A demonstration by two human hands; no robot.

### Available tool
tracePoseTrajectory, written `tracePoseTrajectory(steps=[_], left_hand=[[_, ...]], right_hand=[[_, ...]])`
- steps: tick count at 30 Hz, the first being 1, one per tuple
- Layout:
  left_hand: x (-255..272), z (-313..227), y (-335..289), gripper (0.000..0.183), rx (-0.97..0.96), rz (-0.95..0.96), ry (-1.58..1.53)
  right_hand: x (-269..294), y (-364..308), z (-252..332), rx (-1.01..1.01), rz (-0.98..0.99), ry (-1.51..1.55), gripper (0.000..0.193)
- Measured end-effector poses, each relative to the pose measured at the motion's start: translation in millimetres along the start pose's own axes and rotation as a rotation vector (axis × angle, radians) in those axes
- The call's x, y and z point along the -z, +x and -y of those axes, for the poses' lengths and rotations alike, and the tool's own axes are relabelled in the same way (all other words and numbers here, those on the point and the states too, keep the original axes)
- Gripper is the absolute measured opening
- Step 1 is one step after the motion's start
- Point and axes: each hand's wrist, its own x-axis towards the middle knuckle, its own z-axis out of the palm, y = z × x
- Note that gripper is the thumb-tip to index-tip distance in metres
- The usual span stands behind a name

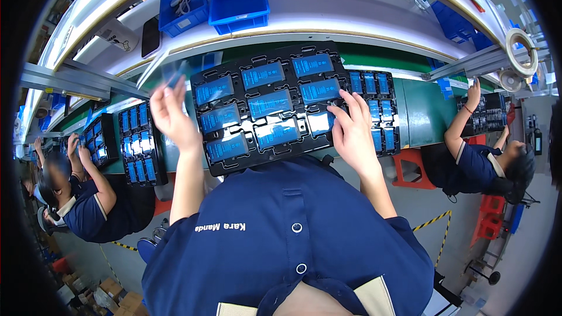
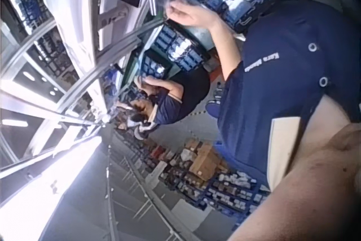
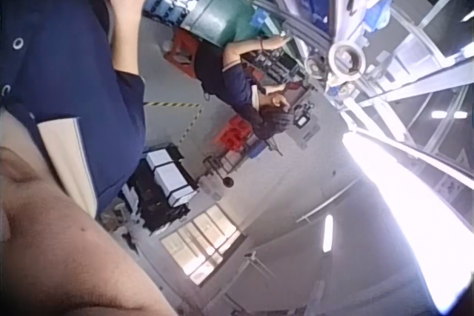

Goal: The person applies blue tape to the top of battery packs on a conveyor belt. They repeatedly peel tape from a roll, place it on each battery, and smooth it down. The person also briefly handles a small white card and a black cable during the process.

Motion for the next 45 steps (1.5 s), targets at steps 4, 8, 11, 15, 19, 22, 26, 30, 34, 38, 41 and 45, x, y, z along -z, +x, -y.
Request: tracePoseTrajectory(steps=[4,8,11,15,19,22,26,30,34,38,41,45], left_hand=[[49,11,-14,0.021,-0.057,0.026,0.228],[65,21,-49,0.036,0.309,0.087,0.231],[51,13,-62,0.055,0.613,0.188,0.156],[47,10,-62,0.071,0.719,0.283,0.174],[61,43,-58,0.079,0.565,0.405,0.4],[59,32,-58,0.078,0.631,0.392,0.308],[52,4,-60,0.075,0.698,0.362,0.084],[61,22,-55,0.075,0.681,0.407,0.072],[56,36,-57,0.076,0.313,0.58,0.619],[54,39,-54,0.072,0.323,0.467,0.443],[46,20,-56,0.069,0.429,0.386,0.268],[41,10,-58,0.068,0.473,0.395,0.224]], right_hand=[[6,-1,-8,-0.001,-0.044,0.087,0.024],[-1,1,-26,-0.109,-0.182,0.375,0.018],[-17,16,-40,-0.363,-0.115,0.495,0.044],[-24,28,-44,-0.434,0.086,0.527,0.07],[6,33,-22,-0.526,0.181,0.841,0.064],[27,37,-24,-0.51,0.148,0.936,0.055],[35,42,-28,-0.421,0.052,1.378,0.038],[33,37,-29,-0.529,0.213,1.582,0.05],[39,-4,-66,-0.507,0.091,1.733,0.049],[48,-71,-110,-0.443,-0.211,1.773,0.049],[55,-135,-140,-0.496,-0.523,1.76,0.049],[46,-214,-168,-0.56,-0.757,1.867,0.054]])
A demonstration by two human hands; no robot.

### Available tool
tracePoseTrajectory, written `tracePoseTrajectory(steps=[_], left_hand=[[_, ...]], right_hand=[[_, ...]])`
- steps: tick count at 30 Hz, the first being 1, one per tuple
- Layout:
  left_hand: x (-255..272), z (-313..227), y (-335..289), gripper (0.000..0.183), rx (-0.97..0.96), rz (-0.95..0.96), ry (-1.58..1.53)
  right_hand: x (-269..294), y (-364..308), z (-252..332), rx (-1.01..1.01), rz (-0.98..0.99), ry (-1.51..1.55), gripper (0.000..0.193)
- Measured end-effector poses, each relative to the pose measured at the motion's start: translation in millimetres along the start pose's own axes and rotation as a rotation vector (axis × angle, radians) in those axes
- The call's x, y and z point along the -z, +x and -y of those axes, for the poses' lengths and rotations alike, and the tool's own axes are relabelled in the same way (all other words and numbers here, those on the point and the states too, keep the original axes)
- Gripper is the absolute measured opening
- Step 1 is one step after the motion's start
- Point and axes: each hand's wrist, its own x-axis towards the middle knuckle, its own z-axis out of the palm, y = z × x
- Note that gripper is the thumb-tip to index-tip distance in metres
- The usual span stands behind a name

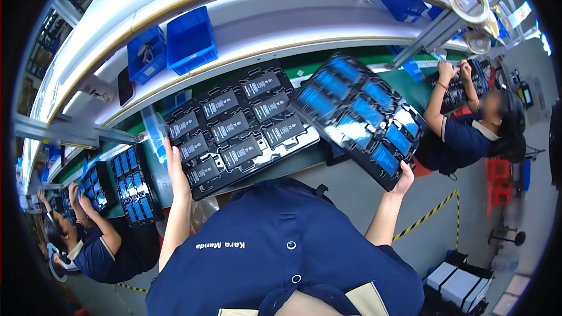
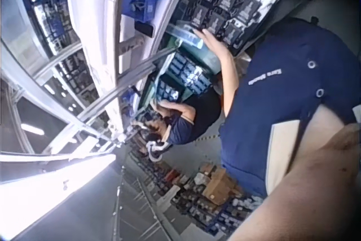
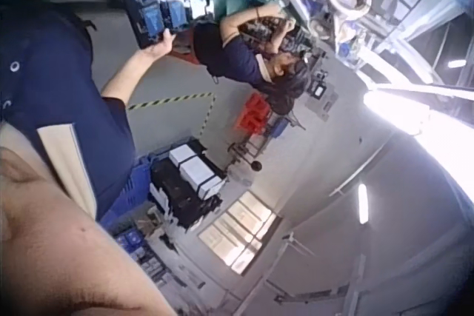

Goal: The person applies blue tape to the top of battery packs on a conveyor belt. They repeatedly peel tape from a roll, place it on each battery, and smooth it down. The person also briefly handles a small white card and a black cable during the process.

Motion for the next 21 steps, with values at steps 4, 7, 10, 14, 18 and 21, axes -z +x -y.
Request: tracePoseTrajectory(steps=[4,7,10,14,18,21], left_hand=[[-2,-2,-1,0.069,0.015,-0.008,0.019],[-1,-1,-1,0.067,0.002,-0.033,0.042],[-3,-1,0,0.066,0.005,-0.048,0.065],[0,0,3,0.065,-0.005,-0.056,0.058],[4,4,3,0.063,-0.027,-0.07,0.007],[-2,2,2,0.061,-0.01,-0.088,-0.055]], right_hand=[[29,-10,-25,0.116,-0.15,0.136,0.065],[40,6,-59,0.1,-0.29,0.168,0.065],[61,37,-101,0.009,-0.361,0.258,0.059],[59,65,-152,-0.161,-0.397,0.458,0.054],[53,64,-164,-0.205,-0.563,0.189,0.05],[72,54,-166,-0.11,-0.542,0.016,0.047]])
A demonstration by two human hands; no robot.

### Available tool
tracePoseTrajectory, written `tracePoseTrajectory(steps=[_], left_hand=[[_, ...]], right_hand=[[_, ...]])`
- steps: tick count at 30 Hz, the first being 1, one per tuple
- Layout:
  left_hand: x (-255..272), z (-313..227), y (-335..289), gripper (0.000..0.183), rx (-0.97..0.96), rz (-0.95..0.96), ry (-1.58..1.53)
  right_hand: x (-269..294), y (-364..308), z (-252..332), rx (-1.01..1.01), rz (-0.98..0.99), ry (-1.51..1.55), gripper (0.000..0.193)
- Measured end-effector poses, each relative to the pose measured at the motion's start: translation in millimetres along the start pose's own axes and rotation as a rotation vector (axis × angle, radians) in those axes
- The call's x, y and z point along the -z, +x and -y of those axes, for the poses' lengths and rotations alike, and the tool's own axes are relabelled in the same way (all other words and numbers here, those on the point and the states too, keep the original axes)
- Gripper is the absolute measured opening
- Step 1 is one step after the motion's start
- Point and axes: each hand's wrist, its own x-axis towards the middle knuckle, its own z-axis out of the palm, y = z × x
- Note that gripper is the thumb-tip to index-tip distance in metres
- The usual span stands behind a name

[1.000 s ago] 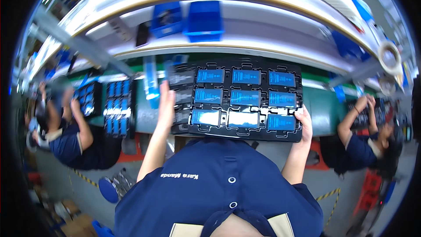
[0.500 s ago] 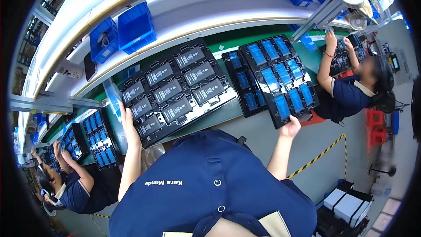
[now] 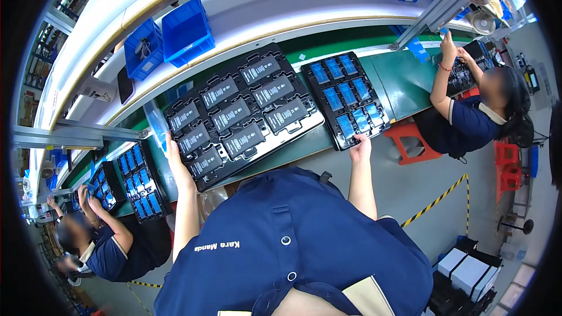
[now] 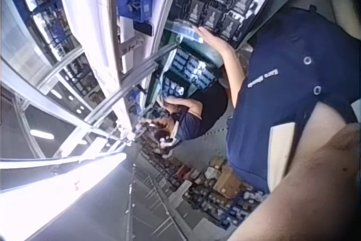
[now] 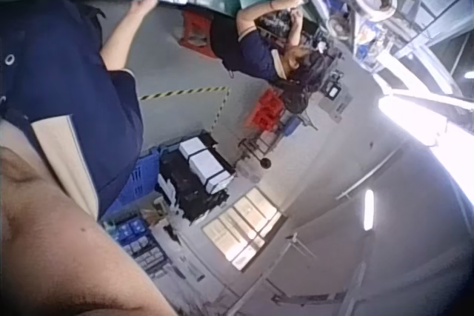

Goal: The person applies blue tape to the top of battery packs on a conveyor belt. They repeatedly peel tape from a roll, place it on each battery, and smooth it down. The person also briefly handles a small white card and a black cable during the process.

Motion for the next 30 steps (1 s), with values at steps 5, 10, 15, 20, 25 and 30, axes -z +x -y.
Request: tracePoseTrajectory(steps=[5,10,15,20,25,30], left_hand=[[0,-1,-1,0.061,0.003,-0.013,0.01],[-4,-6,-4,0.062,0.02,0.005,-0.04],[2,4,3,0.063,0.017,0.009,-0.079],[3,7,4,0.063,0.018,0.017,-0.096],[1,4,0,0.058,-0.036,-0.01,-0.092],[14,-5,-6,0.043,-0.386,-0.225,0.075]], right_hand=[[0,-22,11,0.028,-0.144,-0.883,0.035],[-15,-27,29,-0.049,-0.238,-1.077,0.038],[-11,-19,24,0.008,-0.33,-1.117,0.04],[-30,-36,31,-0.073,-0.3,-1.457,0.046],[-26,-38,25,-0.074,-0.315,-1.368,0.051],[-74,-65,22,0.702,-0.146,-1.771,0.033]])
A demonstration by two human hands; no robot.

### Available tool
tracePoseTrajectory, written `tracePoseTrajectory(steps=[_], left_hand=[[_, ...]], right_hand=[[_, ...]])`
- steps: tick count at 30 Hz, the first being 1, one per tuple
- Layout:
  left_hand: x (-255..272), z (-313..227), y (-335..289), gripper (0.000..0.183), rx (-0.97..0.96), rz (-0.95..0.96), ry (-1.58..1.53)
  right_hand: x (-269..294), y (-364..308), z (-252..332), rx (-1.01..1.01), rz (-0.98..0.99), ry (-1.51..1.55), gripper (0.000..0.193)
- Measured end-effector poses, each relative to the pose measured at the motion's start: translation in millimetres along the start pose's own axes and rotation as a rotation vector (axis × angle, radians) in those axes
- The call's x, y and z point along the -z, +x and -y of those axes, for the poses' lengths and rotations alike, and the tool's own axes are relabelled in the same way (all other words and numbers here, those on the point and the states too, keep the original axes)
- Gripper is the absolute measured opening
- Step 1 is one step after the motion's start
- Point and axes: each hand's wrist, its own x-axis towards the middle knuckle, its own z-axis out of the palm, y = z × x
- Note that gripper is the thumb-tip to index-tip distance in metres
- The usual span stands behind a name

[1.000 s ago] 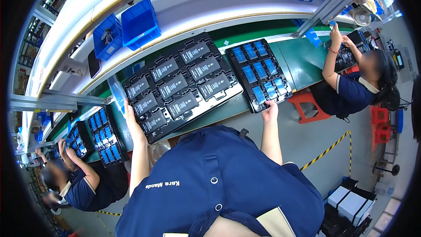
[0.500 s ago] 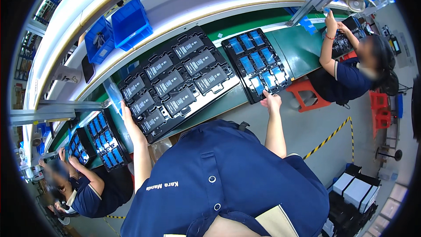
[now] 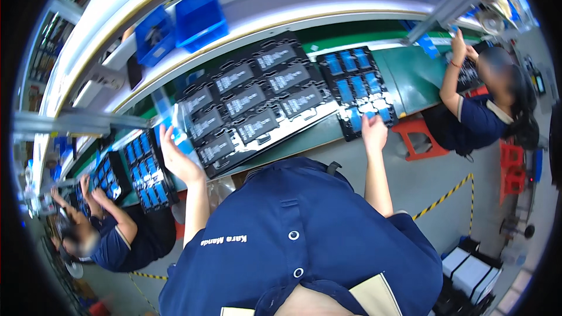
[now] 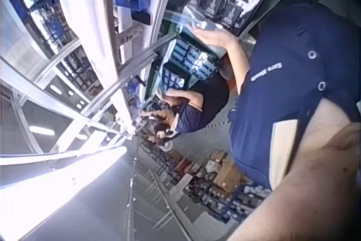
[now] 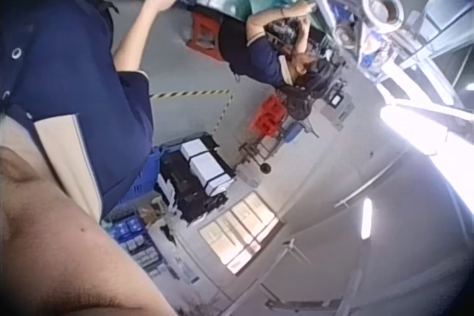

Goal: The person applies blue tape to the top of battery packs on a conveyor belt. They repeatedly peel tape from a roll, place it on each battery, and smooth it down. The person also briefly handles a small white card and a black cable during the process.

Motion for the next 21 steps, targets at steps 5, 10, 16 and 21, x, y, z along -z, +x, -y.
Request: tracePoseTrajectory(steps=[5,10,16,21], left_hand=[[-1,-70,-2,0.031,-0.406,0.339,0.244],[-6,-126,-17,0.048,-0.55,0.718,0.263],[10,-112,-35,0.057,-0.263,0.616,0.047],[20,-106,-29,0.036,-0.234,0.666,0.204]], right_hand=[[71,-54,179,0.639,-0.087,0.745,0.016],[92,-106,265,1.175,0.55,0.947,0.036],[62,-127,262,0.527,1.372,1.307,0.031],[59,-133,263,0.542,1.382,1.132,0.041]])
